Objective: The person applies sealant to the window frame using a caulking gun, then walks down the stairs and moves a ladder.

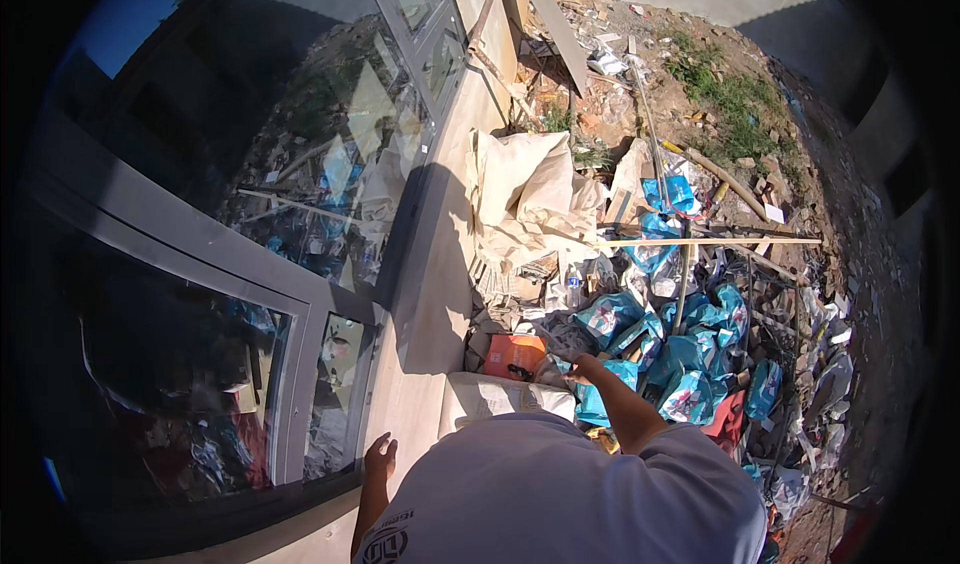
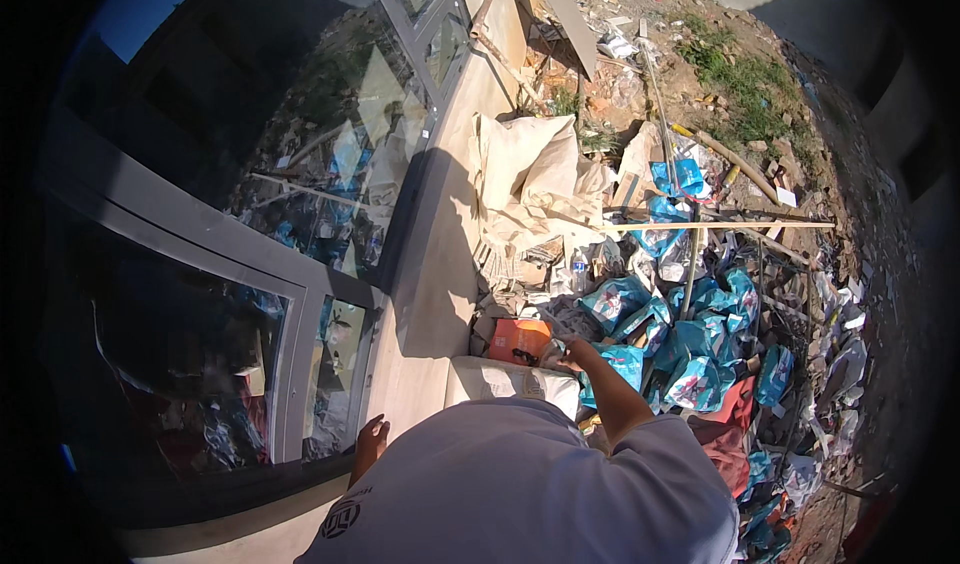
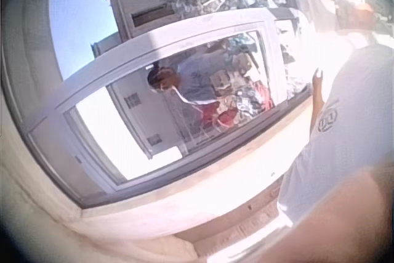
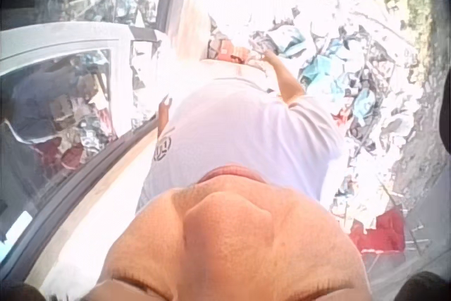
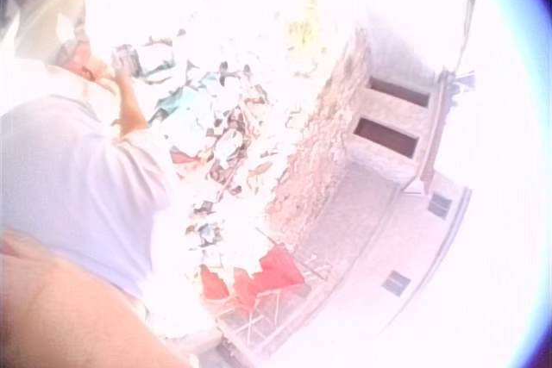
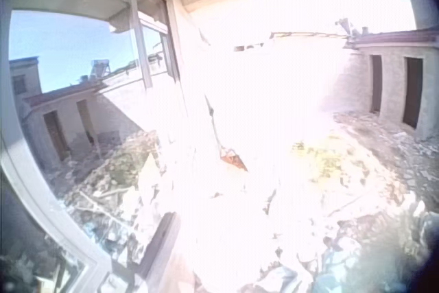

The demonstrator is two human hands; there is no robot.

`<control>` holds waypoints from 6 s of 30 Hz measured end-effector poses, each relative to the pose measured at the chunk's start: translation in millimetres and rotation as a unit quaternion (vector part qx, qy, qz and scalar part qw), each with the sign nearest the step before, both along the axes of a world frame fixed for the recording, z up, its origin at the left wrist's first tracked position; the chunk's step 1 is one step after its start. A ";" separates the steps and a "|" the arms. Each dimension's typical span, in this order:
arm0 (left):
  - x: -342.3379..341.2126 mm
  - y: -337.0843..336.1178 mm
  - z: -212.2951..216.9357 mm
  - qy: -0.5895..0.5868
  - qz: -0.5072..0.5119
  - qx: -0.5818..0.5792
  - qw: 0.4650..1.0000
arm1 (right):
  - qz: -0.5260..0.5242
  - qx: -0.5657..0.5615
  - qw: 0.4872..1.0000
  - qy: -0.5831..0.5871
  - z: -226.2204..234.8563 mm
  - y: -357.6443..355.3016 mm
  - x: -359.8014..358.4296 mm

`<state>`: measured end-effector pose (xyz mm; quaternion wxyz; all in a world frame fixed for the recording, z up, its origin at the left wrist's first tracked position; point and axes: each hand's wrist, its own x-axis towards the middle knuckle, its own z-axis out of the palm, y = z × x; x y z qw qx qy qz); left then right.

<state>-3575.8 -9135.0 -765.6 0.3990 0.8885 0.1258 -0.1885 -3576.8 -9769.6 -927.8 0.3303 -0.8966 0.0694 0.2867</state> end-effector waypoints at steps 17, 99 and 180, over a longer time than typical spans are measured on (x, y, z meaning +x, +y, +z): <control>-140.5 10.0 -22.7 0.090 0.160 0.067 0.981 | -0.027 -0.002 0.965 0.261 33.5 -36.6 -57.9; -354.5 -452.2 -135.6 -0.024 0.976 -0.157 0.150 | 0.904 -0.110 0.413 0.005 84.7 740.0 -40.7; -969.3 1658.9 -216.0 0.071 0.410 0.366 0.833 | 0.430 0.040 0.900 0.055 -51.7 1771.9 -424.4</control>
